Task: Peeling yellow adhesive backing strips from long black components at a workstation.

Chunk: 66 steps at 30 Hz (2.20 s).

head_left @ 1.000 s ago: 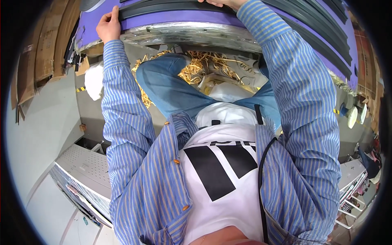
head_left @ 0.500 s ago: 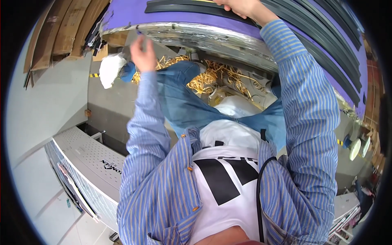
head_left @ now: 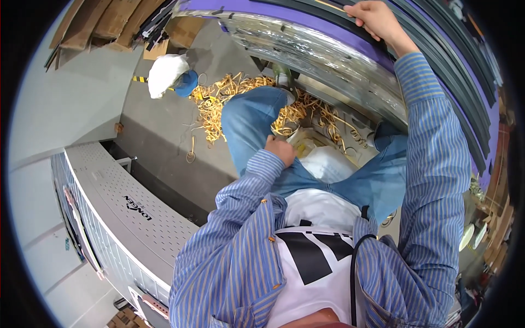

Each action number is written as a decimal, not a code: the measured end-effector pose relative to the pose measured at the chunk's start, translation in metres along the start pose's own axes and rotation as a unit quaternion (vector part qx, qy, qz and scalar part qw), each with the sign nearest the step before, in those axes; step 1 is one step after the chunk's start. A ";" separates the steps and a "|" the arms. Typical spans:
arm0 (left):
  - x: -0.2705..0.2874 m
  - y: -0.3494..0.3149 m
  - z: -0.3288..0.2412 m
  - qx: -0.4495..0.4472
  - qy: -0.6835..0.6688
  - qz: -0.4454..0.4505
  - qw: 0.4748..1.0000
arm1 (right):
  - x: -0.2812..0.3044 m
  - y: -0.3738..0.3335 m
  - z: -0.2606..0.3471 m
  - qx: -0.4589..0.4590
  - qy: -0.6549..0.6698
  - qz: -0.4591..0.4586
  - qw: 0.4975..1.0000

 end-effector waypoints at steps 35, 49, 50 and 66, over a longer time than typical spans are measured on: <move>-0.117 0.048 -0.206 -0.338 0.004 -0.052 0.940 | -0.010 0.010 0.000 -0.062 0.030 0.005 0.998; -0.025 0.032 -0.178 -0.240 0.036 -0.220 0.945 | -0.004 0.009 -0.001 -0.068 0.026 -0.011 0.997; -0.016 0.031 -0.171 -0.276 -0.012 -0.189 0.942 | -0.002 0.008 0.000 -0.065 0.024 -0.020 0.997; 0.328 0.063 0.141 0.114 -0.198 -0.675 0.702 | 0.005 0.000 0.017 -0.114 0.055 -0.005 0.992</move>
Point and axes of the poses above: each hand's wrist, its own y-axis towards the middle knuckle, its own x-axis out of the back of the hand, z = x × y, the point moved 4 cm from there along y, towards the middle knuckle, and after that the axes turned 6 degrees about y, right-handed, at the moved point
